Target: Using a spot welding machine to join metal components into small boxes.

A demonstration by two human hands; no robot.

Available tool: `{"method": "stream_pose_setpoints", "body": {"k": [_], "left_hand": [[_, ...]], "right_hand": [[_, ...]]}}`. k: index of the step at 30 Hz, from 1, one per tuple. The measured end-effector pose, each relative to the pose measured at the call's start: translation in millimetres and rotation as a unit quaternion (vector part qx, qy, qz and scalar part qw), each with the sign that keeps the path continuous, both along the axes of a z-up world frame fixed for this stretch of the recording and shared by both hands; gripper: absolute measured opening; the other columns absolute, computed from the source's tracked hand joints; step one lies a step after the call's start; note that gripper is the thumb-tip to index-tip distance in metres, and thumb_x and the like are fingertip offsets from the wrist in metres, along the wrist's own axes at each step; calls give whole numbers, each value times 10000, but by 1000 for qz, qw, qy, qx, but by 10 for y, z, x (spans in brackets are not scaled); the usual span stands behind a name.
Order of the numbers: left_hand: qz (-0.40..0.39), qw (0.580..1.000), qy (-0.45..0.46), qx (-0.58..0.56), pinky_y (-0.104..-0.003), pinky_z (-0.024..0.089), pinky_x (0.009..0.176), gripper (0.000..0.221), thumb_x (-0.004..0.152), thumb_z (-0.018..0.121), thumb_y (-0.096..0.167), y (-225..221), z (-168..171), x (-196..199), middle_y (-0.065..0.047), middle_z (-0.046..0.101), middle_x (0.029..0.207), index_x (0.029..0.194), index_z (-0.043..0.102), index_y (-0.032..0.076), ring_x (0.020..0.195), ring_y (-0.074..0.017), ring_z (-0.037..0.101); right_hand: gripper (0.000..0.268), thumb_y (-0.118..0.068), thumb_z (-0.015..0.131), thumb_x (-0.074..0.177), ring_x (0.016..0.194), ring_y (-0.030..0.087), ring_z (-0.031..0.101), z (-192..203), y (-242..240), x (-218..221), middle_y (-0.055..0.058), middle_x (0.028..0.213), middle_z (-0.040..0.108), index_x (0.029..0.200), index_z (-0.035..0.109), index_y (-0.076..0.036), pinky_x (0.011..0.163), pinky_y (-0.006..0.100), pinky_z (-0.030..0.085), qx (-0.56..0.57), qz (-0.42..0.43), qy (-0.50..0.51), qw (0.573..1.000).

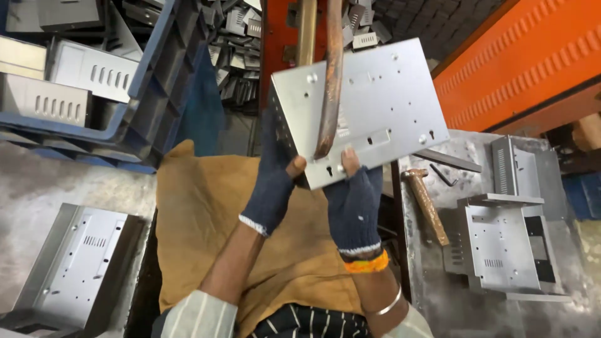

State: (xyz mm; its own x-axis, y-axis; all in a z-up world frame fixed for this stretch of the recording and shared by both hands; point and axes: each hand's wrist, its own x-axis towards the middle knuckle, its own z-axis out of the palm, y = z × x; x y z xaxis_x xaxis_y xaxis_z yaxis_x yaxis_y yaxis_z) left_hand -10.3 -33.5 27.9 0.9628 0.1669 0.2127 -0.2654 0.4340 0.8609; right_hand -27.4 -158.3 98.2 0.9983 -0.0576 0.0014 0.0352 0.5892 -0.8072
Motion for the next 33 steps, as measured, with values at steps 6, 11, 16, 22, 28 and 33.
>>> {"method": "stream_pose_setpoints", "body": {"k": [6,11,16,22,28,33], "left_hand": [[3,1000,0,-3,-415,375,1232,1241,796,840,567,31,82,228,-133,314,1692,1684,94,126,1543,-278,365],[-8,1000,9,-29,-417,353,1245,1202,820,853,512,31,50,329,-129,318,1697,1690,123,119,1549,-271,351],[-32,997,10,-68,-439,368,1235,1202,817,856,500,10,-61,352,-142,322,1688,1685,118,115,1542,-283,356],[-46,998,21,-41,-438,355,1222,1277,779,842,553,52,-12,356,-116,243,1703,1677,21,166,1551,-274,302],[-142,959,-28,-245,-475,372,1178,1084,913,601,674,50,-640,633,-134,278,1661,1693,65,146,1462,-300,361],[35,996,22,79,-373,303,1224,840,1027,435,640,319,-125,171,-85,308,1702,1654,235,118,1526,-226,343]], "right_hand": [[427,-137,643,1023,1057,179,615,-90,-27,259,76,1210,604,1411,503,-25,870,348,536,4,-2,-25,1000],[418,-127,651,1006,1102,156,621,-123,2,379,58,1230,607,1385,503,-29,931,330,529,18,1,-25,1000],[457,-119,658,985,1106,159,621,-35,56,319,61,1235,608,1404,489,-42,943,338,533,14,-14,-38,999],[453,-117,652,998,1063,146,608,-120,13,305,61,1239,625,1423,513,-40,835,300,492,-7,-21,-6,1000],[439,-79,651,988,1076,177,640,-158,-43,342,73,1245,630,1404,518,-37,876,333,544,34,-6,-34,999],[495,-118,627,959,1113,221,658,52,-294,118,106,1269,643,1427,493,-31,947,372,559,-18,22,-32,999]]}}
